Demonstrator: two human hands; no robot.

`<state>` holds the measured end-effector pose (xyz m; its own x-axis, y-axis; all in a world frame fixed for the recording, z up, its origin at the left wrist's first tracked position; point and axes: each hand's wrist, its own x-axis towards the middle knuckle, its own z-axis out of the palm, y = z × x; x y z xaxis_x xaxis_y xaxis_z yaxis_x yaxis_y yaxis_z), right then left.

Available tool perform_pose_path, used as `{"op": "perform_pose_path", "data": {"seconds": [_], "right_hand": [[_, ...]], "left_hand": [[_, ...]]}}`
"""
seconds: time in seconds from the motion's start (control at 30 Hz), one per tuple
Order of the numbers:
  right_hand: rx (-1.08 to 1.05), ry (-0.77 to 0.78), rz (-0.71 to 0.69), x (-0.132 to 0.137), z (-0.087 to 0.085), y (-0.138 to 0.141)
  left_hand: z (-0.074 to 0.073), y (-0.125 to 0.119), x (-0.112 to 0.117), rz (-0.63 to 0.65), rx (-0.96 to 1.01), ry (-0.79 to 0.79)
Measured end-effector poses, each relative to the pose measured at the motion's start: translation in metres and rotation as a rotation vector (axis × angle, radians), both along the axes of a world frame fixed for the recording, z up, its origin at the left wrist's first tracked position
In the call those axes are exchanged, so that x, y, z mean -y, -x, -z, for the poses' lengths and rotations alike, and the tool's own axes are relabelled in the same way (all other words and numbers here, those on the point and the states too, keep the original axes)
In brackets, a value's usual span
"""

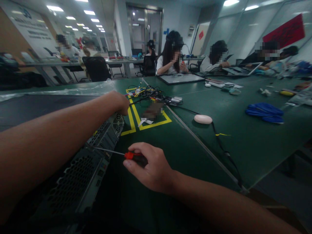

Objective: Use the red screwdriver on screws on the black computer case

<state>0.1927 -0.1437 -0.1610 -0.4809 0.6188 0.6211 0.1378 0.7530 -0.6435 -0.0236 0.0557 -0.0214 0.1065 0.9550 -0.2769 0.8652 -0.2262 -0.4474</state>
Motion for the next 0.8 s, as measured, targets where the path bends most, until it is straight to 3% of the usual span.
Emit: {"op": "perform_pose_path", "data": {"seconds": [0.33,0.8], "right_hand": [[-0.028,-0.041,-0.029,-0.001,-0.003,0.004],[0.024,-0.009,-0.017,0.000,-0.003,0.002]], "left_hand": [[0.008,0.009,-0.012,0.013,0.017,-0.016],[-0.002,-0.004,0.002,-0.015,-0.041,-0.005]]}}
